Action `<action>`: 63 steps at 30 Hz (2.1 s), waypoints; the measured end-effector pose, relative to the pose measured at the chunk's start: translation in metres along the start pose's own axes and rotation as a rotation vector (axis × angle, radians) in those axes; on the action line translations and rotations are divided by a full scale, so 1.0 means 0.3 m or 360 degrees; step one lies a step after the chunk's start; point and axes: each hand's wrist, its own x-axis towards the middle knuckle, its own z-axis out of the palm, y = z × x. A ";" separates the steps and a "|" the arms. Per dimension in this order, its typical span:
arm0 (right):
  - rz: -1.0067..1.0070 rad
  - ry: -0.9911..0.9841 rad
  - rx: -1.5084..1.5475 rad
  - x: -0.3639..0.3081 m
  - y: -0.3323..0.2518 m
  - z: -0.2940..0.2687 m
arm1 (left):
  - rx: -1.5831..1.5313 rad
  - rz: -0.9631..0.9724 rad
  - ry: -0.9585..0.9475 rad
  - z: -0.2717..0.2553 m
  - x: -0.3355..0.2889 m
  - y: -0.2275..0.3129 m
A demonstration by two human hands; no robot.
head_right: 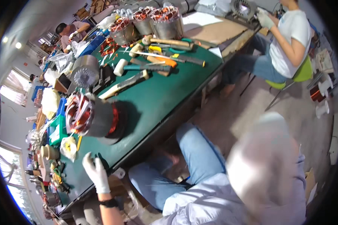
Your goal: Assembling a motor stator by inserting wire coils, sewing them in place, and trimming excess insulation.
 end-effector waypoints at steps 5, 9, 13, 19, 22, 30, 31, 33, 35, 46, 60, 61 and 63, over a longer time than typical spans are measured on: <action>0.1364 0.2126 -0.2235 -0.195 0.001 -0.716 | 0.0061 0.0606 0.0370 -0.122 0.277 0.236; 0.1889 0.1871 -0.2958 -0.259 0.053 -1.064 | 0.0261 0.0961 -0.0536 -0.171 0.505 0.271; 0.2087 0.1963 -0.2409 -0.154 0.011 -1.116 | 0.0100 0.0700 -0.0753 -0.169 0.522 0.259; 0.1788 0.1758 -0.2294 -0.272 -0.111 -1.155 | 0.0156 0.0487 -0.0957 -0.134 0.593 0.431; 0.2554 0.1067 -0.2145 -0.102 -0.109 -1.243 | 0.0171 0.0152 -0.0982 -0.130 0.547 0.493; 0.2373 0.1237 -0.1904 -0.159 -0.039 -1.292 | -0.0036 -0.0395 -0.1115 -0.178 0.634 0.695; 0.2391 0.1148 -0.2010 -0.192 -0.043 -1.290 | -0.0030 -0.0200 -0.1062 -0.188 0.643 0.686; 0.2602 0.0924 -0.2112 -0.138 -0.065 -1.305 | 0.0040 -0.0029 -0.1052 -0.214 0.655 0.675; 0.2837 0.0661 -0.2579 -0.081 -0.101 -1.303 | 0.0115 -0.0006 -0.1084 -0.235 0.678 0.675; 0.3145 0.1046 -0.1943 -0.057 -0.414 -1.110 | 0.0068 0.0256 -0.0923 -0.193 0.620 0.631; 0.0892 0.1686 -0.1333 0.942 0.148 -0.911 | -0.0069 0.0223 -0.1097 -0.109 0.605 0.565; 0.1040 0.1720 -0.1211 0.957 0.147 -0.918 | -0.0034 0.0197 -0.1166 -0.112 0.617 0.571; 0.1171 0.1763 -0.1106 0.981 0.139 -0.940 | 0.0031 0.0186 -0.1234 -0.110 0.627 0.577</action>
